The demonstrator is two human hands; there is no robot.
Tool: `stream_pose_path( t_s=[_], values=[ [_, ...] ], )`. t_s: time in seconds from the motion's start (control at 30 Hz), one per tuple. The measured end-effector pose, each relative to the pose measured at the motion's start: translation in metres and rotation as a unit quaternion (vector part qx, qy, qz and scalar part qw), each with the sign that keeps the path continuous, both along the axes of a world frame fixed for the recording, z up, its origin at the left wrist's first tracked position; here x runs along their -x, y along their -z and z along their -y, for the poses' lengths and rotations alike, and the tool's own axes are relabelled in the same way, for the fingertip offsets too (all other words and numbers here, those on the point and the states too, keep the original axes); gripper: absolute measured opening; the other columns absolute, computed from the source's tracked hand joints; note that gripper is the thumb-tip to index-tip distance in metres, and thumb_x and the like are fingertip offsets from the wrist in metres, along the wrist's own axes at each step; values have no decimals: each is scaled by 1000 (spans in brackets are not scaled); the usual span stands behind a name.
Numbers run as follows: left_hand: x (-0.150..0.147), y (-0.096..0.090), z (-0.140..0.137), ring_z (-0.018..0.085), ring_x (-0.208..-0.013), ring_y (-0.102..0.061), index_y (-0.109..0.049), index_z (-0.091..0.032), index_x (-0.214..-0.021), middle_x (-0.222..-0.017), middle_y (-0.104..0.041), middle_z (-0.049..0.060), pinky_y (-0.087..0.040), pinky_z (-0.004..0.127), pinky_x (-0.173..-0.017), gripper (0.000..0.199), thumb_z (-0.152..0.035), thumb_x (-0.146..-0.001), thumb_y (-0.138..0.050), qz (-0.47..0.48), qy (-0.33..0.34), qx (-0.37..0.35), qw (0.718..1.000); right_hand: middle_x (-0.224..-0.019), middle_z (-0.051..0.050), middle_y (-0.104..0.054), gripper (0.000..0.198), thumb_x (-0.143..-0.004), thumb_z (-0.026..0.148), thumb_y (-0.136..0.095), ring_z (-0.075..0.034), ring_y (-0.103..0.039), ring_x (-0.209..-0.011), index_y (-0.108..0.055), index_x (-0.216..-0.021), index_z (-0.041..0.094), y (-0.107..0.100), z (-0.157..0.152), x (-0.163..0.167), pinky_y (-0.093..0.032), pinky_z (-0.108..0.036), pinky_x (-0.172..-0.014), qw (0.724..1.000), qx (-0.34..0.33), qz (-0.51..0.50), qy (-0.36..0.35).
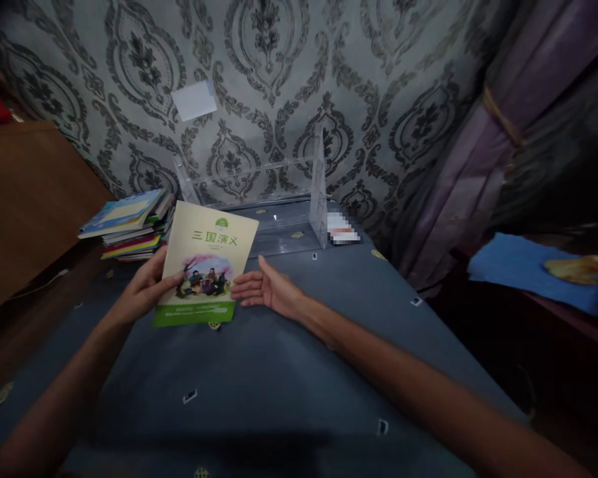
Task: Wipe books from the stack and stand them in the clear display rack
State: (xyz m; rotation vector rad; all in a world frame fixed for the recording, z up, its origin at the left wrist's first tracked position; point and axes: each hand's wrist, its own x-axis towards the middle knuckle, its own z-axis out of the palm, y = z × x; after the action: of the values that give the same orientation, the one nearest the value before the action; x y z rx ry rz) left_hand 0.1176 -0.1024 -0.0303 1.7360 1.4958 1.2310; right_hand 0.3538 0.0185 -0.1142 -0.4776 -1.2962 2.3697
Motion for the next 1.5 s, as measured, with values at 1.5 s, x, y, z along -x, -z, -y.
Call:
stream_pose_path(
  t_s=[1.5],
  values=[
    [-21,98,-28,35,-133,-54,-58,-15,-133,-143,-57,20,-38,61,-111,41,-26,-100,-36,-486,-75,14,871,-97,-10,-75,44,-87,60,-67,-24,-72,-96,-73,-89,17,37,-43,-43,-57,-42,-94,937,-189,74,283]
  ],
)
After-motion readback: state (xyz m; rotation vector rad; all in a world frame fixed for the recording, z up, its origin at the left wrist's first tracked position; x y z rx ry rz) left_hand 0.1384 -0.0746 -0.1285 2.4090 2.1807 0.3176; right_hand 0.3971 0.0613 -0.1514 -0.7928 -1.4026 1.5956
